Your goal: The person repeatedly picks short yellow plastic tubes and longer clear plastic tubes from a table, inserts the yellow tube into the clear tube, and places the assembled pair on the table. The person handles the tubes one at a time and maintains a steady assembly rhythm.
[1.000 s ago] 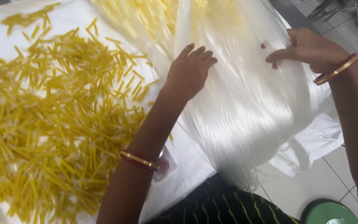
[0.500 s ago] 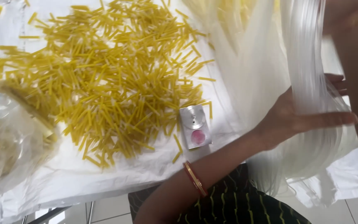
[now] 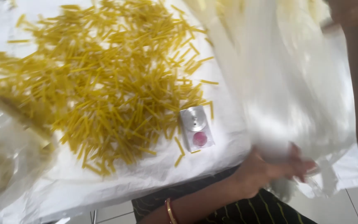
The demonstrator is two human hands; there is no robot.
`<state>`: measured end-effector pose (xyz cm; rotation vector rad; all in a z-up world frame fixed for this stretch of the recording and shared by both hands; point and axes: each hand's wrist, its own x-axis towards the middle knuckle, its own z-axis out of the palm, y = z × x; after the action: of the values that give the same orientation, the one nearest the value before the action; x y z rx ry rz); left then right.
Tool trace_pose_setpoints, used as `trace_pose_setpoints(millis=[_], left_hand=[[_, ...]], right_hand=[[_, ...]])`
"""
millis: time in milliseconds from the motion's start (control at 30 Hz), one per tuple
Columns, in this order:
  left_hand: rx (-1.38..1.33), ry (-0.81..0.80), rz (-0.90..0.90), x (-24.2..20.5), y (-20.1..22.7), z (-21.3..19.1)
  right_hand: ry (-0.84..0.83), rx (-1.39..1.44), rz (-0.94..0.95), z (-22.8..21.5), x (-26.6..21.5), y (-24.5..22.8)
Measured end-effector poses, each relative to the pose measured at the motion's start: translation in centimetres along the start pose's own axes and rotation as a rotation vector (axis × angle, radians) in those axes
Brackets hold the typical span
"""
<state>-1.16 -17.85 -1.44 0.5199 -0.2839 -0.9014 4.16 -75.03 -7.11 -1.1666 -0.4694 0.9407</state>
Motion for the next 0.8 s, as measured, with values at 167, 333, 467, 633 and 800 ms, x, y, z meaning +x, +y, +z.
trace_pose_setpoints(millis=[167, 333, 467, 633, 800], left_hand=[[-0.022, 0.11, -0.102, 0.3, -2.4, -2.0], [-0.224, 0.041, 0.102, 0.0, -1.8, -1.7], [-0.358, 0.033, 0.082, -1.1, 1.4, 0.6], [-0.434, -0.007, 0.06, -1.8, 2.5, 1.3], [-0.482, -0.022, 0.042, -3.0, 2.2, -0.8]], right_hand=[[-0.02, -0.085, 0.107, 21.3, 11.6, -2.2], [0.247, 0.192, 0.105, 39.0, 22.5, 11.4], [0.622, -0.125, -0.11, 39.5, 24.4, 15.6], [1.397, 0.213, -0.936, 40.7, 23.9, 4.8], [1.323, 0.217, -0.756, 33.2, -3.5, 13.7]])
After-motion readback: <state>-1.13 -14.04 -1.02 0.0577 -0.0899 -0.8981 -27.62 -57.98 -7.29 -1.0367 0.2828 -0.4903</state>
